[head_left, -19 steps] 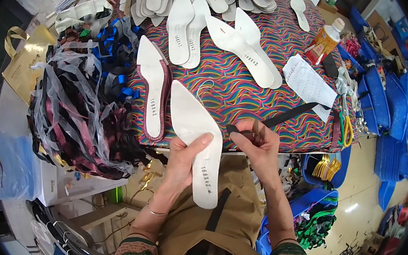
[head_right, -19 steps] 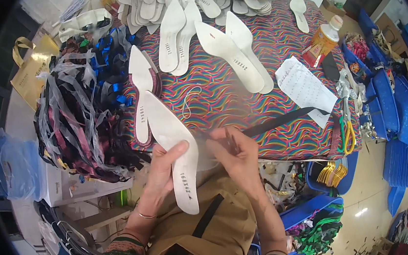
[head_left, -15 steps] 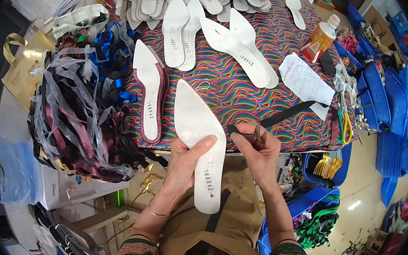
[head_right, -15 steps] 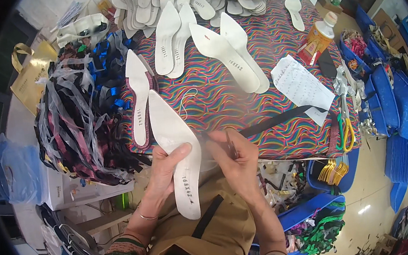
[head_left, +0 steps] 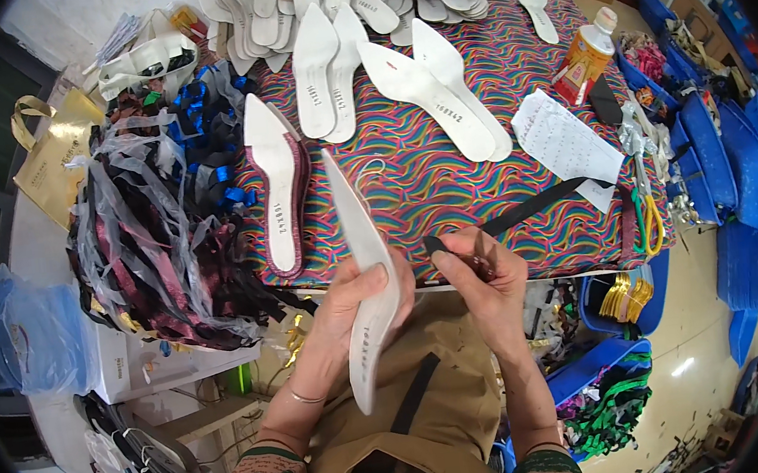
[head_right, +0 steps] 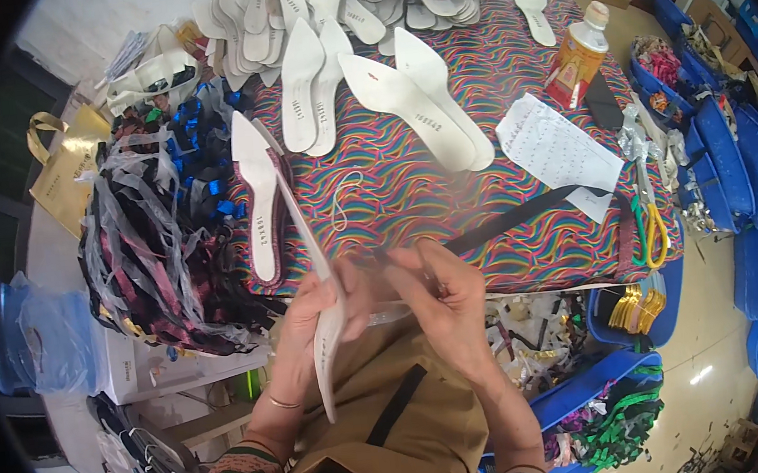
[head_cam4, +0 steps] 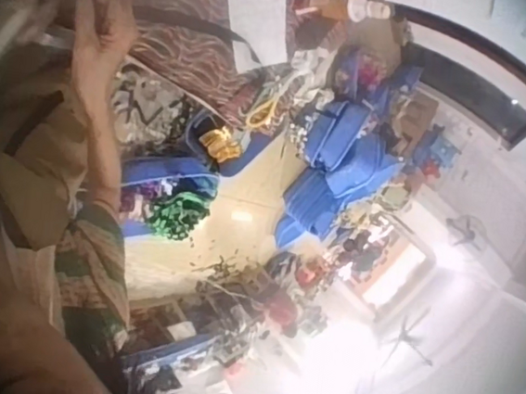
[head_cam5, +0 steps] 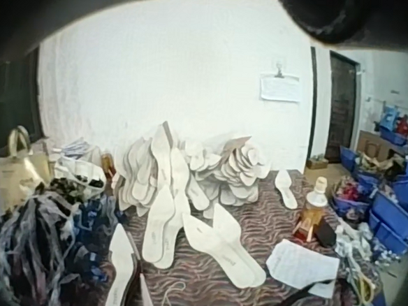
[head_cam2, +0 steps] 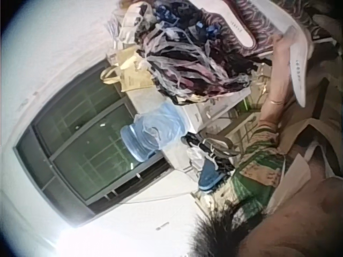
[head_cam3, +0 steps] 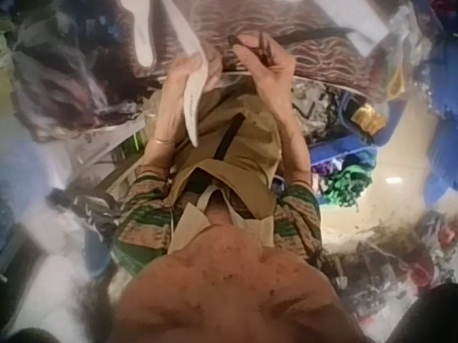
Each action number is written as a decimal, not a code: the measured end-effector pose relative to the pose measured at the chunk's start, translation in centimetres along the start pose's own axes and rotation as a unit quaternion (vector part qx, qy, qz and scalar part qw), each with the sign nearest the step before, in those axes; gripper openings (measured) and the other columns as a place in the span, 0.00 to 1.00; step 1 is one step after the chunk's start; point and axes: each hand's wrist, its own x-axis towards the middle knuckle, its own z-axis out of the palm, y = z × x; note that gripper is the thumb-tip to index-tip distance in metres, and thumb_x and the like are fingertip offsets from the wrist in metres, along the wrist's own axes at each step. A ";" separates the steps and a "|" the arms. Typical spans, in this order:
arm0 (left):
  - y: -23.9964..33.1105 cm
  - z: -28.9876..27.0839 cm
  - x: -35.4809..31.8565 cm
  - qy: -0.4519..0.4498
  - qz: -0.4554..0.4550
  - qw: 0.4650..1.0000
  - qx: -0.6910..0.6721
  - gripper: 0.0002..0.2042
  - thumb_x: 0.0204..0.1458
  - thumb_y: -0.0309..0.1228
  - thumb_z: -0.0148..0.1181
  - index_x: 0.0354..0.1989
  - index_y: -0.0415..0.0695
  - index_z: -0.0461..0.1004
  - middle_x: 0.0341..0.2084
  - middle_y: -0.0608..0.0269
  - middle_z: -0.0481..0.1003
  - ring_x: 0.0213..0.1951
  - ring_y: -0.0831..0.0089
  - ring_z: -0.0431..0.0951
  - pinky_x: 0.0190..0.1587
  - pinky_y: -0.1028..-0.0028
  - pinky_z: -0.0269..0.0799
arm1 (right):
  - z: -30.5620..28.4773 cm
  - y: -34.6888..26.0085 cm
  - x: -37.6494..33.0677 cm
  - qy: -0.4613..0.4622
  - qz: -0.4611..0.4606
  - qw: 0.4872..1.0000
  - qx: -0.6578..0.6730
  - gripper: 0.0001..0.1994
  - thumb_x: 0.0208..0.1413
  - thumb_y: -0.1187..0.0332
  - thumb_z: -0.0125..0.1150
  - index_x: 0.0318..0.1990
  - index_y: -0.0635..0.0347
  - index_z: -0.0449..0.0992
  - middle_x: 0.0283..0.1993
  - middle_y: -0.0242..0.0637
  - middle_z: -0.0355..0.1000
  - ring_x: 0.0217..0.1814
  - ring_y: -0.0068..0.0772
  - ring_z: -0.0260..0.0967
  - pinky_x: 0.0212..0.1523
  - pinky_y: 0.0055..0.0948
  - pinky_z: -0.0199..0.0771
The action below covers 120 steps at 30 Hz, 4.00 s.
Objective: The person sits at a workbench and assembles white shoe insoles with dark straps. They pick up an insole, align a strap along its edge, and press it down to secure it. The person repeats this process for multiple insoles, handling them one at a time.
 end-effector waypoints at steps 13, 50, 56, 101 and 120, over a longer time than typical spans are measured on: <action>-0.4 -0.5 0.0 0.084 0.041 0.991 0.091 0.12 0.55 0.29 0.60 0.45 0.37 0.73 0.27 0.61 0.77 0.22 0.77 0.75 0.21 0.78 0.69 | 0.4 -1.4 -0.2 -0.037 -0.038 0.999 -0.012 0.09 0.54 0.79 0.59 0.43 0.68 0.78 0.34 0.31 0.68 0.30 0.16 0.59 0.28 0.17 0.57; 1.6 4.1 1.7 0.210 0.123 0.947 0.208 0.13 0.55 0.36 0.62 0.41 0.37 0.77 0.27 0.61 0.79 0.24 0.79 0.78 0.27 0.77 0.75 | 0.8 -2.0 -1.0 -0.007 0.039 0.999 -0.015 0.09 0.60 0.71 0.57 0.43 0.69 0.75 0.30 0.29 0.73 0.30 0.12 0.64 0.32 0.17 0.64; 1.6 6.4 2.0 0.181 0.113 0.969 0.122 0.18 0.58 0.38 0.57 0.45 0.32 0.72 0.33 0.49 0.79 0.32 0.64 0.82 0.34 0.67 0.82 | 1.2 1.8 -5.0 -0.017 -0.025 0.994 -0.109 0.08 0.58 0.76 0.54 0.44 0.69 0.73 0.23 0.36 0.67 0.21 0.21 0.60 0.22 0.23 0.61; -1.0 3.7 0.8 -0.015 0.005 0.964 0.267 0.05 0.55 0.23 0.59 0.37 0.34 0.72 0.23 0.57 0.76 0.20 0.75 0.74 0.24 0.76 0.69 | -2.0 -1.4 1.8 -0.078 -0.016 0.997 0.003 0.04 0.56 0.75 0.58 0.31 0.65 0.71 0.21 0.24 0.59 0.23 0.14 0.53 0.23 0.22 0.55; -0.5 4.1 0.9 -0.057 -0.055 0.967 0.243 0.07 0.54 0.25 0.60 0.37 0.35 0.73 0.24 0.55 0.77 0.21 0.74 0.75 0.24 0.75 0.70 | -2.1 -0.2 0.1 -0.050 0.002 0.979 0.197 0.01 0.53 0.81 0.59 0.32 0.69 0.74 0.34 0.30 0.69 0.23 0.17 0.67 0.23 0.17 0.61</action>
